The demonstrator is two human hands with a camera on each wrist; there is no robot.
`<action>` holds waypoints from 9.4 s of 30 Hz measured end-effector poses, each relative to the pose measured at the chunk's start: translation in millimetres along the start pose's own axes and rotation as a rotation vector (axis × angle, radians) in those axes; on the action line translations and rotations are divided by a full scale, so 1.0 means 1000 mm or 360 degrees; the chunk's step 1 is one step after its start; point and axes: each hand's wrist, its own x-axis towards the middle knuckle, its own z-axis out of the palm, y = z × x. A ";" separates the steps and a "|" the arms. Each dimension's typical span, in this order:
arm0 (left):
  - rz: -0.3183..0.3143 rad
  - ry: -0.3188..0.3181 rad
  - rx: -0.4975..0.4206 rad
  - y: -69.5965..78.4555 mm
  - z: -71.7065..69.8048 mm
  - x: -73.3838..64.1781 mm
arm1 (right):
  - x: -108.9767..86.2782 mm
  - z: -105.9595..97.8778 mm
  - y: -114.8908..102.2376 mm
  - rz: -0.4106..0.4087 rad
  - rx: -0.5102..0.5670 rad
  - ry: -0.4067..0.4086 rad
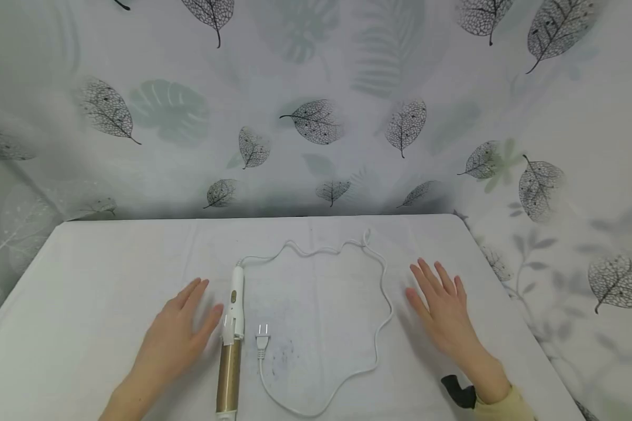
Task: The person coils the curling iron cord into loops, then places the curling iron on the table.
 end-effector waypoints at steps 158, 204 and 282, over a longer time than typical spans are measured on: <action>0.0385 -0.0472 -0.0043 0.042 0.007 0.019 | 0.071 0.055 -0.107 -0.0596 0.0573 -0.0014; -0.0064 -0.0300 0.0126 0.043 0.002 0.023 | 0.063 0.049 -0.121 -0.0412 0.1048 -0.0280; 0.0354 -0.0547 -0.0086 0.040 0.006 0.014 | 0.068 0.065 -0.106 -0.0733 0.0679 -0.0236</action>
